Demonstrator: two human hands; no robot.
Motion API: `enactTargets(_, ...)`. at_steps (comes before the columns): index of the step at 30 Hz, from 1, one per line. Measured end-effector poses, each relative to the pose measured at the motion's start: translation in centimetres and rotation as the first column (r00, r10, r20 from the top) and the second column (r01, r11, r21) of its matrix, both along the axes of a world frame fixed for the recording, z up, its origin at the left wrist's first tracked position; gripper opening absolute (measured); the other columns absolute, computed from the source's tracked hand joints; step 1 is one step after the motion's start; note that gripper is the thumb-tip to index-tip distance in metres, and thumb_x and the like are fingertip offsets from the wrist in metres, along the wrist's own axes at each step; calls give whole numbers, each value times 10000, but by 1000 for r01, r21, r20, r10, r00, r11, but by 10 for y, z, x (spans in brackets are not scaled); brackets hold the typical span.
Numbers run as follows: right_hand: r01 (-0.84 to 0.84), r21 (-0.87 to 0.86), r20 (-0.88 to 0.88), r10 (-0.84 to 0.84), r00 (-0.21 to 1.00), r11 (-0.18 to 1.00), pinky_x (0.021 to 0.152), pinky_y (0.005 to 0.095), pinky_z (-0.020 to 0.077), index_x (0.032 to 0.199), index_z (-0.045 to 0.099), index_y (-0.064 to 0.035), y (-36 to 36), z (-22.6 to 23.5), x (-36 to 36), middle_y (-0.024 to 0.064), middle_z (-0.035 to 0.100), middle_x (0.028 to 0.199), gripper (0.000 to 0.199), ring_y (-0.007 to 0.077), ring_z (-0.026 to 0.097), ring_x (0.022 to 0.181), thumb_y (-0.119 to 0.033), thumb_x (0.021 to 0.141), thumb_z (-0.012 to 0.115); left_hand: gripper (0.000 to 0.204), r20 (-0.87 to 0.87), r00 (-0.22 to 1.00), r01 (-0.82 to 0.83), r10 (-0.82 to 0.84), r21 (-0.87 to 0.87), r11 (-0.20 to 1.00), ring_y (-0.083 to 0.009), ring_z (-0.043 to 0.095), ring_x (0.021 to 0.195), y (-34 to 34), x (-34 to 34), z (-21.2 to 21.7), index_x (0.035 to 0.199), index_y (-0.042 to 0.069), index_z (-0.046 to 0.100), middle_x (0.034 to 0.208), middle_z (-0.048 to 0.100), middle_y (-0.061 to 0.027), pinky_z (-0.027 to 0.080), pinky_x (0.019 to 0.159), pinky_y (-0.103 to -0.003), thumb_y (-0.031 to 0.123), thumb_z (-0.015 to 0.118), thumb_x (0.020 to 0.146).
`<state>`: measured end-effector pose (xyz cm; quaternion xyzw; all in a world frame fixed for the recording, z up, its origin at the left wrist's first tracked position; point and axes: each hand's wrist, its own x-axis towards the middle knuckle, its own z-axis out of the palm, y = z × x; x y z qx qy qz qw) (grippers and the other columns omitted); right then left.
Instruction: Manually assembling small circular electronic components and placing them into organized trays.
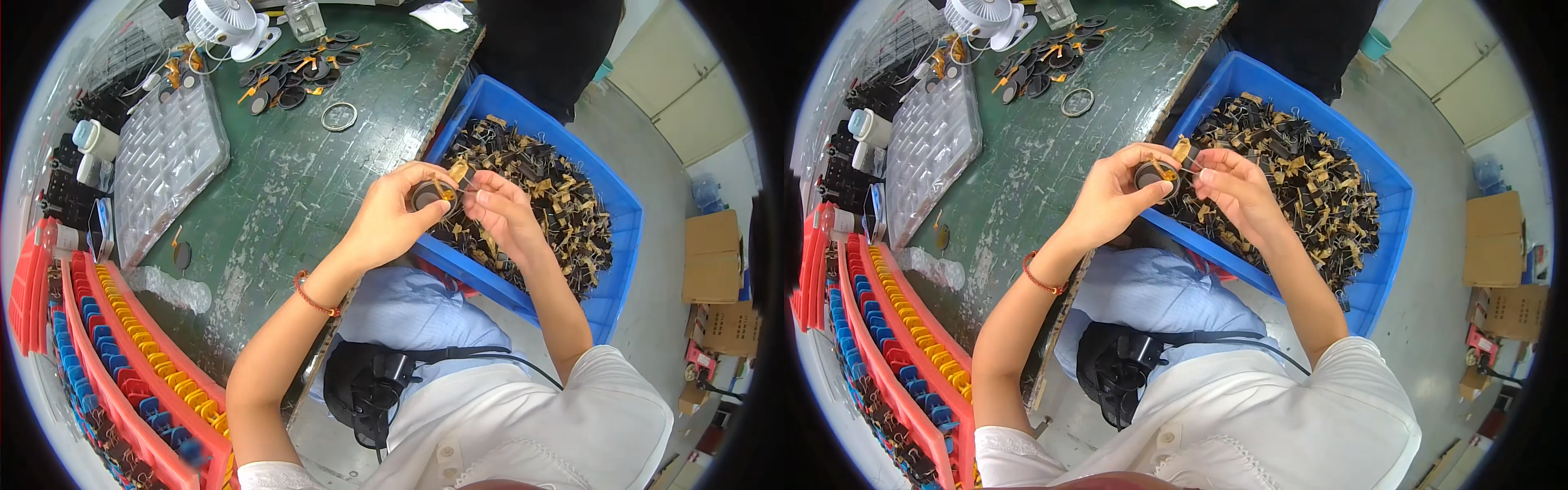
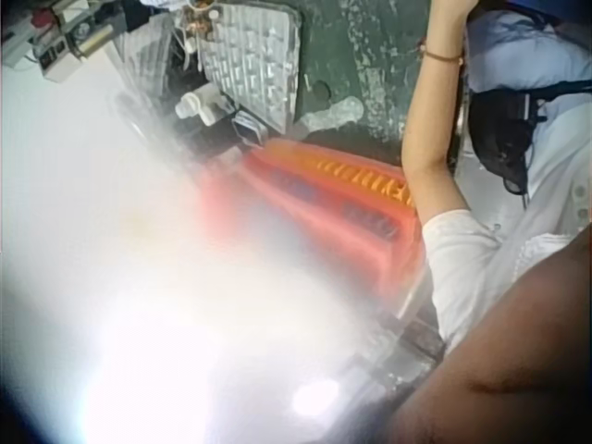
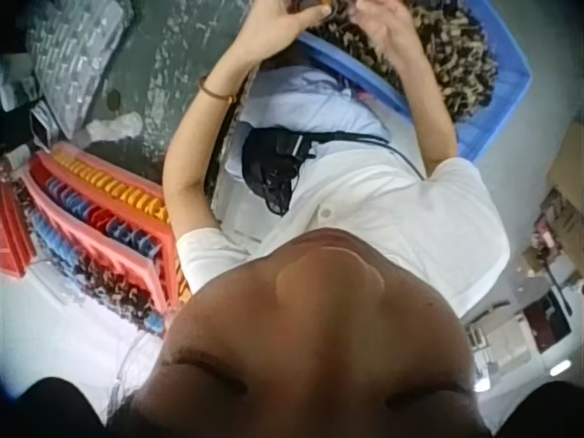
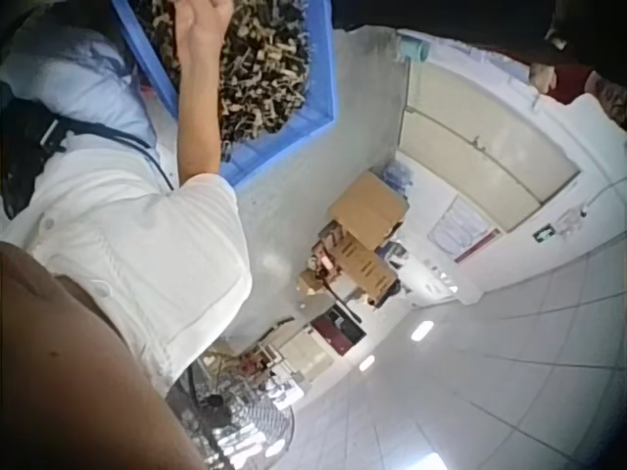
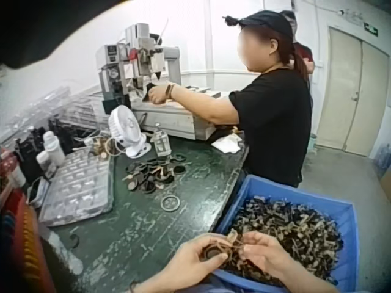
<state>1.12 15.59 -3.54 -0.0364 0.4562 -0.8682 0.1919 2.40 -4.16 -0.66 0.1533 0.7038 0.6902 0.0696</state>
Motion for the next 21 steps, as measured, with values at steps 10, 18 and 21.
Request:
enactTargets(10, -18, -32, 105, 22, 994, 999, 426, 167, 301, 780, 568, -72, 23, 2, -6, 57, 605, 745, 127, 18, 376, 467, -48, 726, 681, 297, 134, 986, -113, 96, 130, 985, -51, 566, 769, 4, 2, 7, 1066, 17, 591, 903, 625, -33, 461, 657, -196, -13, 626, 772)
enactTargets(18, -48, 89, 52, 44, 998, 995, 373, 182, 268, 783, 547, -64, 19, 2, -3, 48, 584, 715, 152, 26, 374, 439, -42, 717, 682, 317, 108, 994, -11, 6, 48, 999, -70, 581, 811, 2, 1, 4, 1089, -3, 570, 941, 626, -43, 476, 700, -216, -43, 610, 777)
enactTargets(21, -50, 82, 43, 47, 998, 995, 376, 182, 271, 805, 541, -55, 18, 2, -3, 47, 578, 711, 158, 32, 377, 438, -42, 722, 675, 350, 138, 990, 14, -14, 0, 1000, -88, 589, 890, 1, 1, 6, 1127, -12, 541, 1037, 610, -53, 483, 768, -221, -89, 587, 788)
